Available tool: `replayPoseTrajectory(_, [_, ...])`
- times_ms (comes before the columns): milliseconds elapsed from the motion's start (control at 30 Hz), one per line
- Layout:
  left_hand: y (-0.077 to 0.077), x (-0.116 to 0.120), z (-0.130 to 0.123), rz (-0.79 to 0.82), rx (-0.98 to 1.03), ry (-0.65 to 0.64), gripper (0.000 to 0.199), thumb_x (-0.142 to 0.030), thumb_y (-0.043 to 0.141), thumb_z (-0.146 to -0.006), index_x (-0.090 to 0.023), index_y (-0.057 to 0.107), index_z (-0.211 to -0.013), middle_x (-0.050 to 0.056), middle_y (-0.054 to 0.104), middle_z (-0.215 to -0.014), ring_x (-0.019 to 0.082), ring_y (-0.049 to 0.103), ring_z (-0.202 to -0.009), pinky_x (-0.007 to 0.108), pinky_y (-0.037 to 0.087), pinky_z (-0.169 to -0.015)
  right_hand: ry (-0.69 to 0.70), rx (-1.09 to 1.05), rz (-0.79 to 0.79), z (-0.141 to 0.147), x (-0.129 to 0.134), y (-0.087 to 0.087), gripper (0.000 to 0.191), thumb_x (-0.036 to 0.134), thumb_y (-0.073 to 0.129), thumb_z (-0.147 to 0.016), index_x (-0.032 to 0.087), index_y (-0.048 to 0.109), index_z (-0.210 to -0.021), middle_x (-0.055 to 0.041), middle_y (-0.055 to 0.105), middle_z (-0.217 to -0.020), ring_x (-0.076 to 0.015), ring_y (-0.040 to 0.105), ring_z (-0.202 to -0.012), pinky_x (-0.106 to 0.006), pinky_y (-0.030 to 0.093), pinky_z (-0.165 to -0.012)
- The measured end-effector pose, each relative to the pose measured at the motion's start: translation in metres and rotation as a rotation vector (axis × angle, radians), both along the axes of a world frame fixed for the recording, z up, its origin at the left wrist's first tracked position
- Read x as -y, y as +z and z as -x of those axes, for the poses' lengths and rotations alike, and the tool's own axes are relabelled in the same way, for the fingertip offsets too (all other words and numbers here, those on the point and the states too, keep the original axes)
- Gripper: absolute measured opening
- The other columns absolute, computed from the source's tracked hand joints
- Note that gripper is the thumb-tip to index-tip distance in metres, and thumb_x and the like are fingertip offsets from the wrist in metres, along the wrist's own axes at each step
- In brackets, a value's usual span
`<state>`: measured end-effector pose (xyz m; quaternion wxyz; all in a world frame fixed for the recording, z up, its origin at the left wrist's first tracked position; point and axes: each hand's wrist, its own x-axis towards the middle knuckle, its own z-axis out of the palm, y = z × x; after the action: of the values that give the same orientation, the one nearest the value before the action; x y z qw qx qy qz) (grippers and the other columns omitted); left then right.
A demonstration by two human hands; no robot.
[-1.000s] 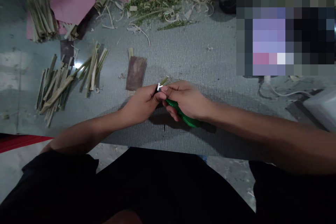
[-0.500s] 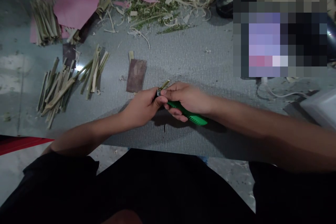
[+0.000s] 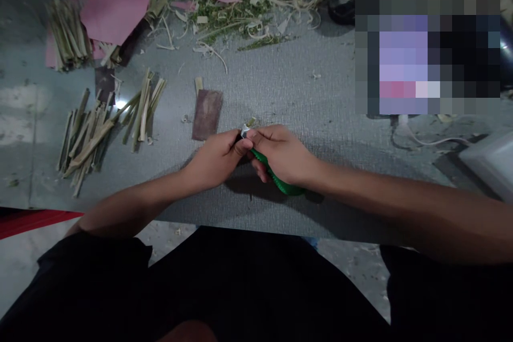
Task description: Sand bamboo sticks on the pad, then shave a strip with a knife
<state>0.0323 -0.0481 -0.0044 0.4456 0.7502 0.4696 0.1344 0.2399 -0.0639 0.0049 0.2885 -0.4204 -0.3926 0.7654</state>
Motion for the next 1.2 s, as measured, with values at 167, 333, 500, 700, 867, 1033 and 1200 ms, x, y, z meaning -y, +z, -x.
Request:
replayPoseTrajectory(167, [-0.001,-0.002,0.0,0.023,0.124,0.029,0.068,-0.083,0.047,-0.119,-0.023,0.069,-0.096,0.003,0.074,-0.086,0.021,0.068,-0.081,0.035,0.049,-0.073,-0.029,-0.062,0.035,-0.007,-0.005,-0.003,0.057,0.073,0.086,-0.103,0.026,0.063,-0.083,0.0021,0.053,-0.057,-0.0165,0.053,-0.047,-0.031,0.045,-0.046])
replayPoseTrajectory(333, [-0.006,0.0,-0.001,0.031,0.146,0.122,0.056,-0.072,0.063,-0.117,-0.026,0.054,-0.087,0.001,0.066,-0.081,0.019,0.061,-0.076,0.037,0.044,-0.069,-0.082,-0.127,-0.077,-0.014,-0.017,-0.008,0.046,0.062,0.084,-0.109,0.025,0.068,-0.087,0.0018,0.054,-0.061,-0.0163,0.056,-0.052,-0.031,0.05,-0.052])
replayPoseTrajectory(500, [-0.008,-0.001,-0.002,0.04,0.171,0.12,0.052,-0.06,0.068,-0.114,-0.027,0.046,-0.081,-0.001,0.057,-0.076,0.018,0.053,-0.071,0.037,0.037,-0.066,-0.12,-0.235,-0.254,-0.015,-0.021,-0.015,0.048,0.07,0.083,-0.11,0.026,0.065,-0.106,0.0062,0.063,-0.073,-0.0158,0.066,-0.056,-0.029,0.056,-0.054])
replayPoseTrajectory(700, [0.0,-0.001,-0.005,0.075,0.194,0.162,0.038,-0.035,0.075,-0.103,-0.026,0.047,-0.08,-0.003,0.054,-0.075,0.016,0.051,-0.072,0.036,0.036,-0.068,0.007,-0.116,-0.232,-0.017,-0.02,-0.012,0.052,0.075,0.081,-0.11,0.026,0.065,-0.097,0.0044,0.061,-0.07,-0.0137,0.059,-0.051,-0.027,0.052,-0.046])
replayPoseTrajectory(867, [0.006,-0.002,-0.004,0.118,0.238,0.119,0.031,-0.032,0.075,-0.096,-0.025,0.049,-0.081,-0.004,0.051,-0.076,0.016,0.048,-0.072,0.037,0.035,-0.068,0.113,-0.047,-0.149,-0.019,-0.017,-0.007,0.062,0.083,0.084,-0.103,0.025,0.068,-0.091,0.0026,0.056,-0.065,-0.0132,0.053,-0.05,-0.027,0.04,-0.041])
replayPoseTrajectory(1033, [0.001,-0.004,0.001,0.113,0.349,0.089,0.033,-0.039,0.073,-0.099,-0.025,0.049,-0.081,-0.003,0.05,-0.076,0.016,0.047,-0.073,0.036,0.037,-0.069,0.205,-0.019,-0.126,-0.017,-0.014,-0.002,0.067,0.087,0.086,-0.099,0.025,0.062,-0.084,0.0042,0.054,-0.063,-0.0109,0.047,-0.047,-0.025,0.038,-0.038])
replayPoseTrajectory(1200, [0.0,-0.003,0.002,0.131,0.378,0.024,0.048,-0.065,0.077,-0.106,-0.023,0.061,-0.087,-0.001,0.061,-0.078,0.017,0.053,-0.074,0.034,0.041,-0.068,0.344,-0.045,-0.004,-0.018,-0.017,0.003,0.064,0.08,0.083,-0.105,0.025,0.057,-0.084,0.0066,0.05,-0.06,-0.0089,0.042,-0.043,-0.022,0.034,-0.037])
